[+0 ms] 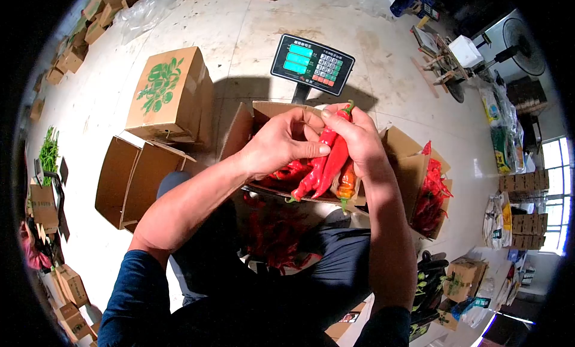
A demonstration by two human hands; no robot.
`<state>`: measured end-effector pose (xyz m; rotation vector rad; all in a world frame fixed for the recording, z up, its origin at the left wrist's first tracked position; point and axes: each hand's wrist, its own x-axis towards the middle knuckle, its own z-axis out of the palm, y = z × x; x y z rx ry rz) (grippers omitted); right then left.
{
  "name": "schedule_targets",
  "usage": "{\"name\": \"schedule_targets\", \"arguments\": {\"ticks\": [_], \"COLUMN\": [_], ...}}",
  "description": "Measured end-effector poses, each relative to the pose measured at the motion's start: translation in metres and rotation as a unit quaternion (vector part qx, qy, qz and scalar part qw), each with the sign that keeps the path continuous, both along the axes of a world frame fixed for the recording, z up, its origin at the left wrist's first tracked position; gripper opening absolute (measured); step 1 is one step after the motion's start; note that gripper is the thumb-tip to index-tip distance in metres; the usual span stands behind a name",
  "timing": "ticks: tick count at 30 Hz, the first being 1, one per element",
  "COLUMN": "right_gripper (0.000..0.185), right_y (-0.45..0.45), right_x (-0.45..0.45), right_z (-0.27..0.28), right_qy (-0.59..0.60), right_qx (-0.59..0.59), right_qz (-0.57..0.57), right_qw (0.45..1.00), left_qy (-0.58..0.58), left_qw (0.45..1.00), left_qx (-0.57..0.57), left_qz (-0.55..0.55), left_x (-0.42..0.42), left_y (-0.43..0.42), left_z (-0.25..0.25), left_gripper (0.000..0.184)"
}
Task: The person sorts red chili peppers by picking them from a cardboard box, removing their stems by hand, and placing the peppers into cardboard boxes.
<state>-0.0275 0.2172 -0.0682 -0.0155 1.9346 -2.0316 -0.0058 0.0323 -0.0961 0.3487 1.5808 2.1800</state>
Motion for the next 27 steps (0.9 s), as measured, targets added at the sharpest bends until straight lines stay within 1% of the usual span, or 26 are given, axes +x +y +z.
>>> {"name": "schedule_targets", "arguments": {"ticks": [3, 6, 9, 10, 13, 14, 17, 20, 23, 26, 27], "right_gripper": [0.023, 0.023, 0.024, 0.025, 0.026, 0.029, 0.032, 0.032, 0.026, 0.021, 0.02], "right_y": [-0.002, -0.005, 0.002, 0.006, 0.007, 0.007, 0.016, 0.016, 0.016, 0.015, 0.017], "right_x": [0.0, 0.007, 0.013, 0.01, 0.015, 0.014, 0.014, 0.018, 0.019, 0.019, 0.02], "right_z": [-0.003, 0.007, 0.027, 0.029, 0.035, 0.032, 0.031, 0.033, 0.037, 0.037, 0.038], "right_qy": [0.009, -0.02, -0.047, -0.031, -0.02, -0.004, 0.022, 0.015, 0.01, -0.011, -0.023], "right_qx": [0.011, -0.022, 0.017, 0.028, -0.022, -0.055, -0.042, -0.044, -0.002, 0.017, 0.017], "right_qz": [0.016, 0.004, 0.034, 0.045, -0.002, -0.024, 0.041, 0.061, 0.059, 0.03, 0.027], "right_qw": [1.0, 1.0, 0.998, 0.998, 1.0, 0.998, 0.998, 0.997, 0.998, 0.999, 0.999], "left_qy": [-0.061, -0.118, -0.17, -0.192, -0.179, -0.201, -0.202, -0.219, -0.201, -0.194, -0.081], "left_qw": [0.998, 0.984, 0.963, 0.954, 0.938, 0.944, 0.949, 0.942, 0.947, 0.97, 0.991], "left_qx": [0.012, 0.128, 0.205, 0.228, 0.272, 0.243, 0.215, 0.216, 0.184, 0.1, 0.045], "left_qz": [-0.014, -0.039, -0.043, -0.032, -0.121, -0.101, -0.107, -0.137, -0.172, -0.104, -0.094], "left_x": [-0.003, -0.008, -0.007, -0.006, -0.014, -0.013, -0.012, -0.014, -0.015, -0.01, -0.011], "left_y": [-0.001, -0.003, -0.012, -0.013, -0.024, -0.022, -0.023, -0.021, -0.02, -0.017, -0.016], "left_z": [-0.004, -0.014, 0.001, 0.009, -0.001, -0.001, -0.002, -0.007, -0.013, 0.002, 0.004], "left_gripper": [0.032, 0.025, 0.023, 0.025, 0.027, 0.028, 0.028, 0.025, 0.02, 0.019, 0.023]}}
